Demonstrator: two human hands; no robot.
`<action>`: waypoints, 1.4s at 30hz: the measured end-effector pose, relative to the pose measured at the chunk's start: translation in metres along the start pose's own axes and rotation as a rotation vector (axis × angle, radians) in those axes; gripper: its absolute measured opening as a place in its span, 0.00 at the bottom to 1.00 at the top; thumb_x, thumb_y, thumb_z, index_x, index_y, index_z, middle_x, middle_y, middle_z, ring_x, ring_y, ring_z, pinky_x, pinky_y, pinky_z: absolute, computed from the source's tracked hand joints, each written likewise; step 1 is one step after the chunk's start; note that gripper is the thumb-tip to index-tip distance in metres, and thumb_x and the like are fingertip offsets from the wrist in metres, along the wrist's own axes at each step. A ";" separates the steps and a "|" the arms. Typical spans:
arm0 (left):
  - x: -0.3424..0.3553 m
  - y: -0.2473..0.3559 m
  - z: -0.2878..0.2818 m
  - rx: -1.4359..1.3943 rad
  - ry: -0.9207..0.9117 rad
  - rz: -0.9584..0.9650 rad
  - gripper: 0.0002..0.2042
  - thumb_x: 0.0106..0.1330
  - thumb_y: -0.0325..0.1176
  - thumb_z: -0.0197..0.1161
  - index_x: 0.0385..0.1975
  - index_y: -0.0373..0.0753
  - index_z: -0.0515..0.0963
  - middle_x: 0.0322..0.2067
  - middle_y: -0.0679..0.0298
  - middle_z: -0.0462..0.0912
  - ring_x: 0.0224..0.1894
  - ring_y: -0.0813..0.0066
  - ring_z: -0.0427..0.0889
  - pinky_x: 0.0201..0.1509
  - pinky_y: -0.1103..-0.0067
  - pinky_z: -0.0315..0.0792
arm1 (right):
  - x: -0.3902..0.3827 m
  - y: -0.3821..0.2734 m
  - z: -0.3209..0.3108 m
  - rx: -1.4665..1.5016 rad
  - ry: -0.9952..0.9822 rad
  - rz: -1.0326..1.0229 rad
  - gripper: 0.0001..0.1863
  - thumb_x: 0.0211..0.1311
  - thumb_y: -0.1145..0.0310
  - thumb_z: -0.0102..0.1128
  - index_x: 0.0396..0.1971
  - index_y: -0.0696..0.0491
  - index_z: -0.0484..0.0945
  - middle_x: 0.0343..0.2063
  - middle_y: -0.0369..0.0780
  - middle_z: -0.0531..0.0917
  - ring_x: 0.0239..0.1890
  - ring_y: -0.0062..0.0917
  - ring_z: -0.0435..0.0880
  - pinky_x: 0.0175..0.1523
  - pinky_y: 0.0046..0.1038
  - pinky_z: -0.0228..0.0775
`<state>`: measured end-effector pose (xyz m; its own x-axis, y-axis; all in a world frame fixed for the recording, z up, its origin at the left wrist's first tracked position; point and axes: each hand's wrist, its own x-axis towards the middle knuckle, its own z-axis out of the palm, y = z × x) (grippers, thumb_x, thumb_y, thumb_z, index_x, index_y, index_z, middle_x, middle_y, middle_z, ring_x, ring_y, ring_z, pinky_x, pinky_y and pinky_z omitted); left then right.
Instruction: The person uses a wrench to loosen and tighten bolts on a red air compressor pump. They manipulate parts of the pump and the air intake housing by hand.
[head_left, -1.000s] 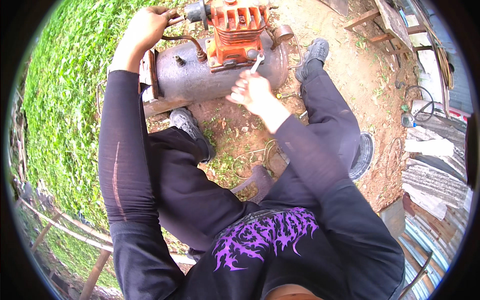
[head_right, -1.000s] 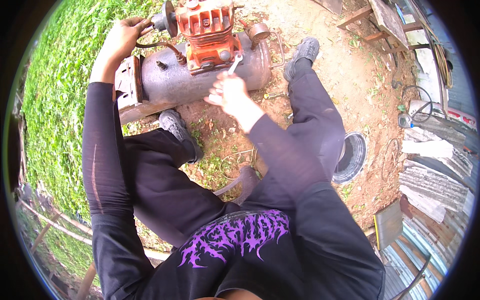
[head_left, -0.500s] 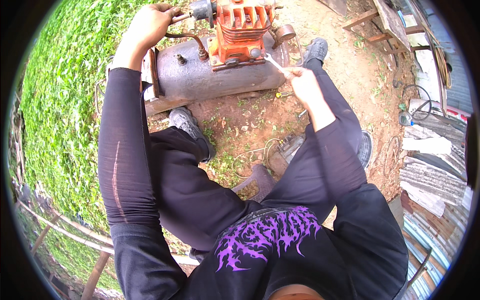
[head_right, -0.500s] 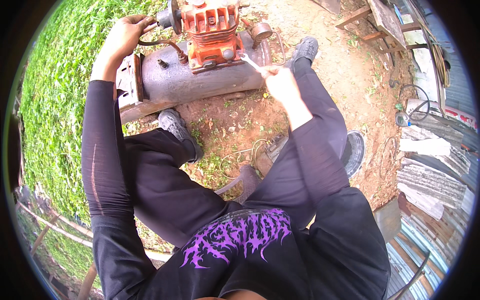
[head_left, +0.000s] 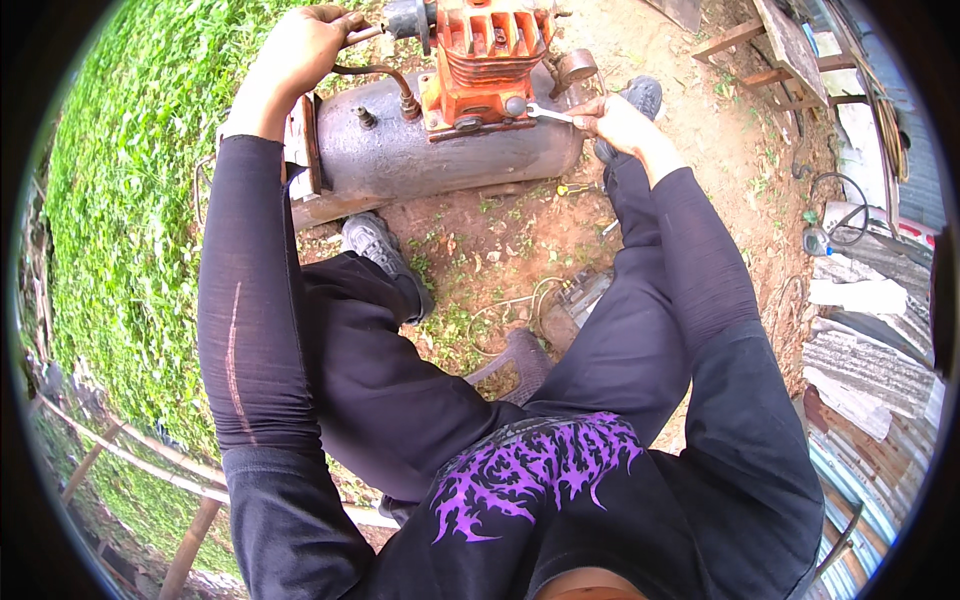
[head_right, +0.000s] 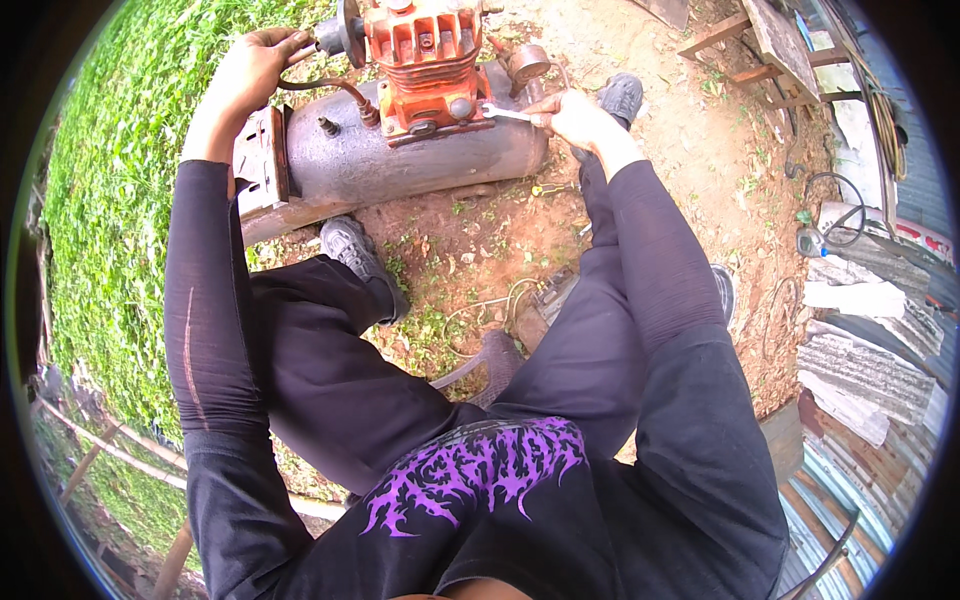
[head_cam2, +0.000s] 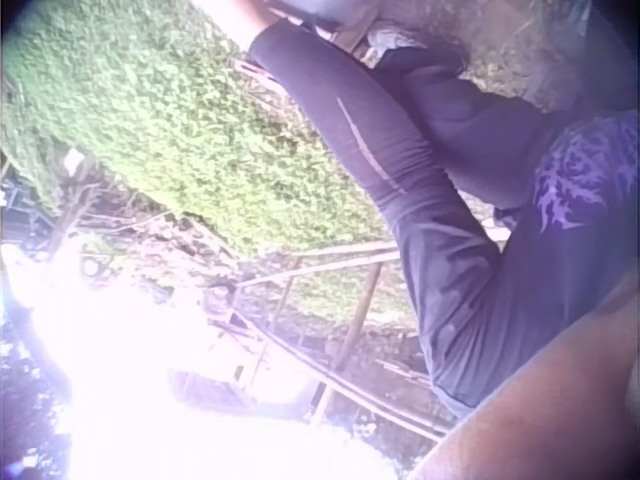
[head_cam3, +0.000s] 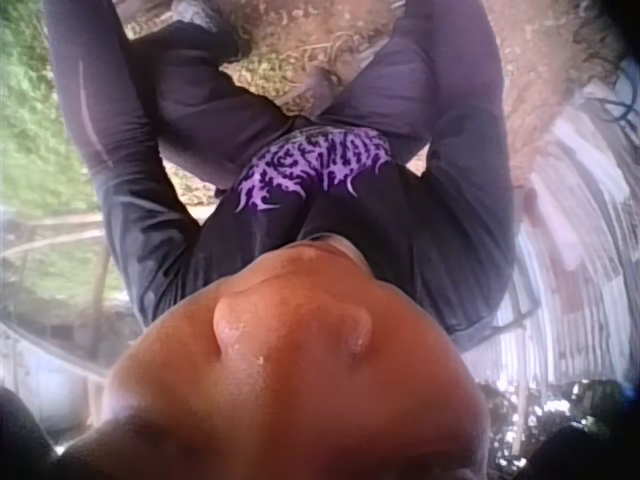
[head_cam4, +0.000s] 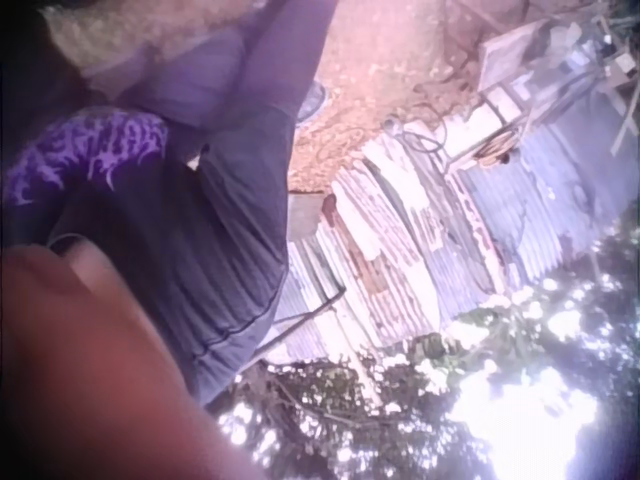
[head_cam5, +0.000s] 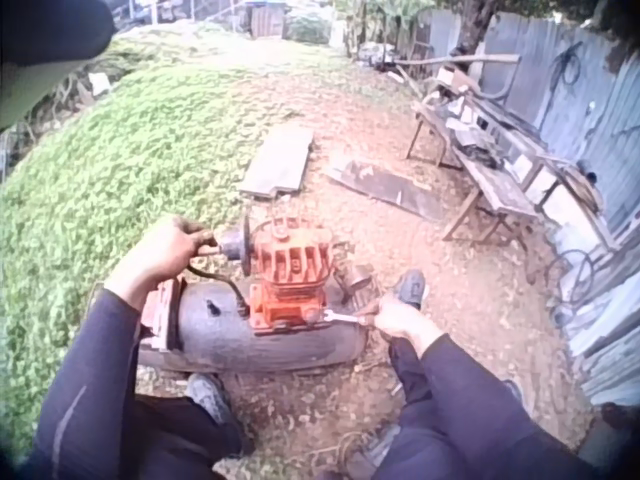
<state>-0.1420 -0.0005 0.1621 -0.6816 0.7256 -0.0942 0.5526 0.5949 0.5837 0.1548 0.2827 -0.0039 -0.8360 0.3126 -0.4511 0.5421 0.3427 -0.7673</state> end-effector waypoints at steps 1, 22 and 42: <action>0.001 -0.001 0.000 -0.021 -0.002 -0.003 0.19 0.68 0.44 0.56 0.48 0.35 0.79 0.38 0.56 0.85 0.41 0.71 0.82 0.50 0.76 0.71 | 0.002 -0.005 -0.002 0.004 -0.017 0.027 0.12 0.63 0.72 0.60 0.46 0.55 0.82 0.35 0.38 0.86 0.36 0.19 0.79 0.45 0.24 0.71; 0.000 0.006 0.001 0.021 0.002 -0.009 0.19 0.68 0.44 0.57 0.47 0.35 0.80 0.35 0.59 0.86 0.38 0.75 0.81 0.48 0.78 0.71 | -0.016 -0.005 0.022 0.068 -0.057 0.060 0.12 0.69 0.63 0.52 0.35 0.52 0.84 0.22 0.30 0.76 0.23 0.15 0.68 0.29 0.19 0.60; -0.001 0.003 0.001 0.047 0.046 0.005 0.18 0.67 0.43 0.58 0.45 0.32 0.80 0.31 0.57 0.85 0.34 0.75 0.80 0.43 0.77 0.72 | -0.092 -0.046 0.113 0.700 0.283 0.239 0.04 0.66 0.73 0.50 0.38 0.51 0.74 0.18 0.31 0.74 0.14 0.14 0.67 0.17 0.17 0.57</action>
<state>-0.1393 0.0015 0.1634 -0.6991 0.7130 -0.0536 0.5776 0.6072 0.5456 0.1973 0.1381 0.0220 -0.5996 0.5527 -0.5788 0.4463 -0.3694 -0.8151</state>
